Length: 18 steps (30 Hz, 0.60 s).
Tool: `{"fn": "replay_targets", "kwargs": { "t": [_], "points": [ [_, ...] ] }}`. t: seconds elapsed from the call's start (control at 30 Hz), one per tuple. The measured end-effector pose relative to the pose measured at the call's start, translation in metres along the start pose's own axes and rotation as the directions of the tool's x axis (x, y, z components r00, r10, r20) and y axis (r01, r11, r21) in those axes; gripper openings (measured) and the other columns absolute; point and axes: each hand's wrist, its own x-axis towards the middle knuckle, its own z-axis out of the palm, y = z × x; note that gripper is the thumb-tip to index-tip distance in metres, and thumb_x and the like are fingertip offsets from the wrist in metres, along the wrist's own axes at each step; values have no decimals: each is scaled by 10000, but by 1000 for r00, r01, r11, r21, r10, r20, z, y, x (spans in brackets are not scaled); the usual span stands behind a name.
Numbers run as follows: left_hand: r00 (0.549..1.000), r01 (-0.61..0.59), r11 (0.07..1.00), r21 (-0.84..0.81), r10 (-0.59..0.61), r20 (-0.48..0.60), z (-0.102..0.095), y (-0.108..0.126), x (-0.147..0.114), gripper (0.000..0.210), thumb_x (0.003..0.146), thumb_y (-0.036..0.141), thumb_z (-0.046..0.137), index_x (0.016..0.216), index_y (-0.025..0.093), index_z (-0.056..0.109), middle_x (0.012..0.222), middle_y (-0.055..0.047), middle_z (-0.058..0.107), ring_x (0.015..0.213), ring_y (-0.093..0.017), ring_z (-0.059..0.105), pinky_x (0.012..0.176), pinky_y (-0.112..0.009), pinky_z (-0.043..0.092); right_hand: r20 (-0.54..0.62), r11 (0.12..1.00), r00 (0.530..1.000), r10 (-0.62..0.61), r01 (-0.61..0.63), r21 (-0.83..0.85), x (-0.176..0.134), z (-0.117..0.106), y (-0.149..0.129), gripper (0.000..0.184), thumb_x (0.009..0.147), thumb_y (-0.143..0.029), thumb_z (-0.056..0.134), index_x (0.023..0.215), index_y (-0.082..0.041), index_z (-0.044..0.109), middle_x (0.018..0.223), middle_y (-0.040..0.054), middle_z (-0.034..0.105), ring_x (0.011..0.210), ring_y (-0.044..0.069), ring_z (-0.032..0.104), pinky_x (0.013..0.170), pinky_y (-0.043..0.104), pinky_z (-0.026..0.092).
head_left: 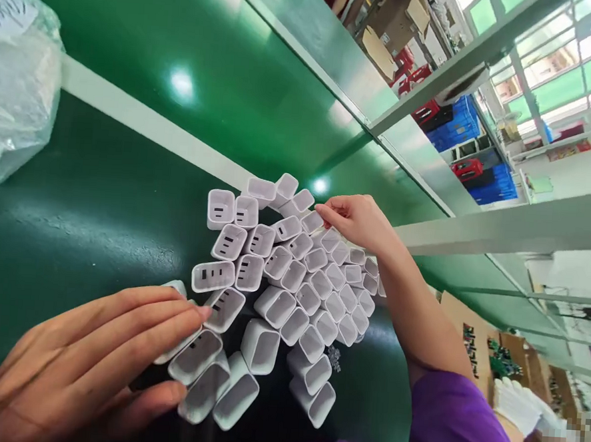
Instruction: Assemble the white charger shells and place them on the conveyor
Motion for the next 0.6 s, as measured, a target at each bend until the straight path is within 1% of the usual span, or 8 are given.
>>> {"fn": "replay_targets", "kwargs": {
  "t": [0.1, 0.23, 0.3, 0.4, 0.47, 0.53, 0.57, 0.6],
  "points": [
    [990, -138, 989, 61, 135, 45, -7, -4, 17, 525, 874, 386, 545, 1395, 365, 490, 1019, 31, 738, 934, -219, 685, 765, -354, 586, -73, 999, 997, -29, 28, -18, -13, -6, 3, 296, 944, -321, 490, 813, -156, 698, 654, -1, 665, 551, 86, 518, 566, 233, 353],
    [987, -159, 970, 183, 154, 46, -16, -7, 31, 363, 945, 467, 401, 1178, 312, 632, 870, -10, 728, 790, -199, 673, 637, -322, 535, -263, 990, 954, -140, 144, -5, -61, -15, 8, 251, 952, -282, 474, 959, -179, 702, 837, 27, 725, 685, 122, 616, 628, 245, 427],
    [987, -143, 976, 166, 153, -49, -17, -6, 34, 312, 946, 411, 407, 1061, 267, 658, 825, -22, 717, 777, -204, 670, 652, -327, 524, -344, 982, 923, -171, 188, 16, -102, -16, 16, 245, 956, -294, 472, 985, -199, 696, 892, 31, 736, 733, 138, 654, 644, 252, 465],
    [954, -76, 990, 122, 108, -281, -14, -7, 37, 261, 923, 343, 456, 941, 205, 676, 758, -28, 694, 712, -194, 654, 628, -319, 503, -446, 981, 885, -132, 181, 70, -176, -5, 42, 223, 945, -319, 495, 994, -235, 696, 904, 24, 751, 758, 158, 700, 658, 264, 520],
    [933, 13, 993, 115, 29, -358, -9, -10, 40, 296, 934, 346, 444, 903, 169, 678, 728, -30, 681, 647, -167, 635, 603, -300, 492, -549, 986, 836, -20, 107, 126, -225, 16, 67, 202, 923, -342, 530, 955, -254, 709, 877, 19, 759, 740, 167, 719, 643, 261, 548],
    [918, 104, 992, 75, -67, -390, -4, -15, 45, 322, 940, 349, 431, 900, 136, 669, 716, -33, 672, 622, -151, 630, 603, -294, 505, -608, 964, 772, 184, -21, 264, -265, 45, 91, 197, 891, -394, 574, 935, -270, 721, 811, 10, 761, 690, 172, 726, 594, 252, 561],
    [903, 151, 988, 36, -123, -413, -2, -16, 48, 333, 937, 353, 426, 893, 120, 660, 712, -36, 664, 617, -148, 628, 598, -294, 511, -635, 930, 712, 300, -72, 359, -281, 61, 101, 203, 875, -415, 595, 940, -272, 723, 766, 6, 756, 654, 173, 723, 604, 260, 572],
    [881, 202, 979, 1, -181, -437, 0, -17, 51, 343, 932, 358, 419, 879, 109, 649, 709, -38, 653, 615, -145, 623, 588, -291, 513, -678, 887, 610, 410, -93, 453, -293, 76, 109, 218, 859, -438, 610, 922, -265, 727, 714, 7, 743, 601, 174, 711, 586, 267, 573]
  ]
}}
